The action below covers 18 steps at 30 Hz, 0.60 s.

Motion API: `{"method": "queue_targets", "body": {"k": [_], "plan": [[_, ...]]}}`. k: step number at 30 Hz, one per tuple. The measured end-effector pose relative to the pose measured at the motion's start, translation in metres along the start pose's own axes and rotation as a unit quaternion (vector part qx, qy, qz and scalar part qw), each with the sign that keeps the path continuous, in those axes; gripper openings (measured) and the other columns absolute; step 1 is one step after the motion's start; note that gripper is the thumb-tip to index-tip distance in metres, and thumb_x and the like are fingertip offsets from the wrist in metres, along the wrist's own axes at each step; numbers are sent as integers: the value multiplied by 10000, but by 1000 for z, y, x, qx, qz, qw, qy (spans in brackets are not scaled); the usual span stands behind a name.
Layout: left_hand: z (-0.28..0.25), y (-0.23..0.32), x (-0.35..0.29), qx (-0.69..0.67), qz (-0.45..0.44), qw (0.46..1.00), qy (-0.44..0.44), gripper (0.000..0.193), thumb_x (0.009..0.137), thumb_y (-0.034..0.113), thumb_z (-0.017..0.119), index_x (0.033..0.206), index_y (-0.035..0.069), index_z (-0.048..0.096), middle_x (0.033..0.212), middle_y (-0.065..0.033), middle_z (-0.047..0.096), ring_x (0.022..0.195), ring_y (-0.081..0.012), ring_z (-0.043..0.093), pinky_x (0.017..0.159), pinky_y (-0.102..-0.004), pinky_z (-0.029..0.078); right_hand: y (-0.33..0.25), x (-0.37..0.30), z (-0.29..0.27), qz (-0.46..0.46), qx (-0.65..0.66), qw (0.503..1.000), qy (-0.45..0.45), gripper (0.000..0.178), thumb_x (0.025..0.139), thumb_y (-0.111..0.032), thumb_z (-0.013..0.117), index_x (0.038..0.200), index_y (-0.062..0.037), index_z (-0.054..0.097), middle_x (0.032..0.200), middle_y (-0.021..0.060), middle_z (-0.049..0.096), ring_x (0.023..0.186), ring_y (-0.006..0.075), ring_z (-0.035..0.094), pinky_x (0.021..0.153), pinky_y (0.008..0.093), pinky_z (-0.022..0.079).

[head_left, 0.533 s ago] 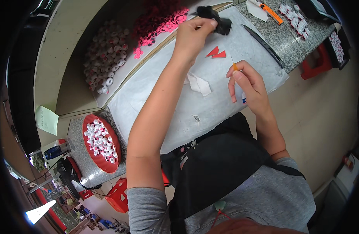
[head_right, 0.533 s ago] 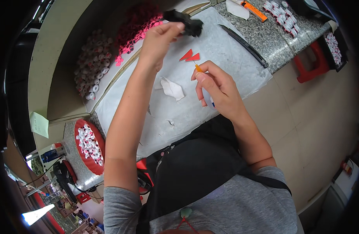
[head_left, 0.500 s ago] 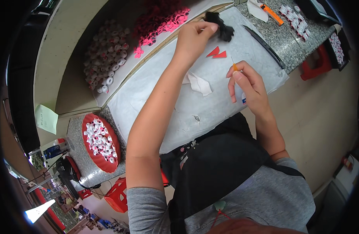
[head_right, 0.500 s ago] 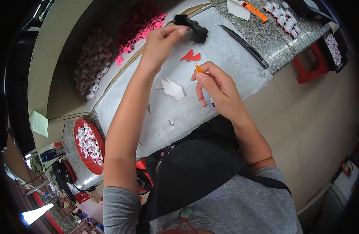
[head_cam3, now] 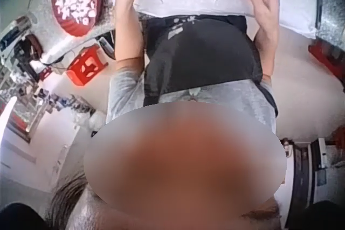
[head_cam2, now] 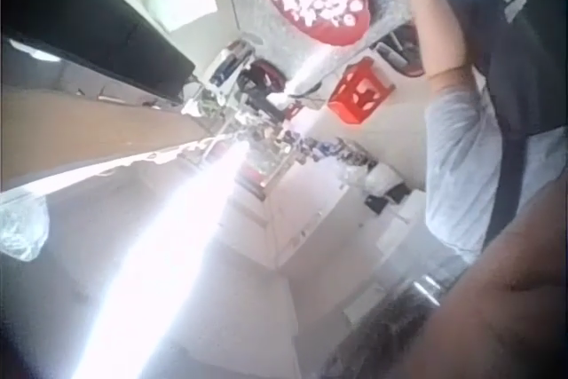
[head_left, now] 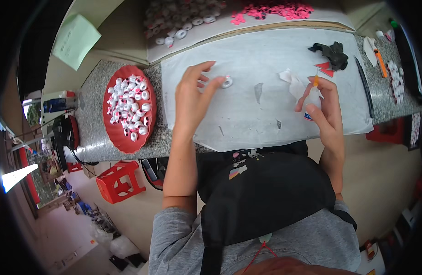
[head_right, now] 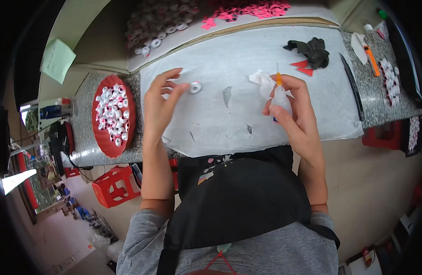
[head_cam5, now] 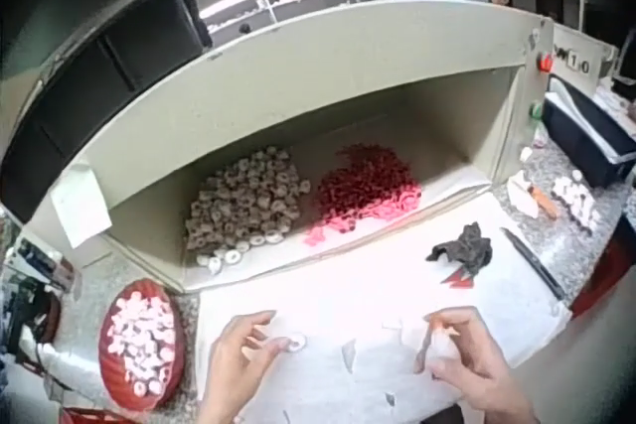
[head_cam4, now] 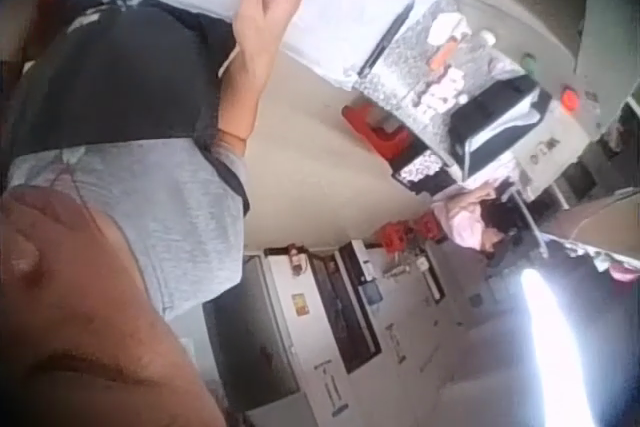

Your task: The recorder is seen assembling small toy heads by applying glue or paint with an applicator bottle and attaching red bows.

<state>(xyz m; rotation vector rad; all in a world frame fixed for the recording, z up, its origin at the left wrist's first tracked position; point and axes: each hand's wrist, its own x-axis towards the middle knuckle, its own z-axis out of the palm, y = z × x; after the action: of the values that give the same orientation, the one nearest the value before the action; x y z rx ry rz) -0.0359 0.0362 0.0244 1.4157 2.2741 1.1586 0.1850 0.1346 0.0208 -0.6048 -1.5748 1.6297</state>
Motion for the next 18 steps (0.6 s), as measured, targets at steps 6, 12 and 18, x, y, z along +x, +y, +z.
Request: {"method": "queue_targets", "body": {"k": [6,12,18], "plan": [[13,-6,-20,52,8,998,-20,270,664,64,613,921,36,536,868,-62,527,727,-101,499,618,-209,396,-16,7,29,142,-11,987,-72,356,740,-81,478,1073,11,392,909,103,464,619,115,463,525,227,394],[10,-1,-29,-415,-37,909,-21,256,699,-13,558,951,-15,511,945,-81,503,811,-112,503,678,-229,427,-14,10,50,40,5,998,-38,333,731,-86,455,1035,30,384,888,113,438,628,147,460,472,246,383],[10,7,-34,-569,-82,816,64,361,686,-56,543,1030,-34,434,979,-114,495,869,-149,498,768,-288,428,-20,17,62,-41,172,979,100,335,605,-54,559,903,-19,409,858,82,419,679,125,448,586,230,386]]}}
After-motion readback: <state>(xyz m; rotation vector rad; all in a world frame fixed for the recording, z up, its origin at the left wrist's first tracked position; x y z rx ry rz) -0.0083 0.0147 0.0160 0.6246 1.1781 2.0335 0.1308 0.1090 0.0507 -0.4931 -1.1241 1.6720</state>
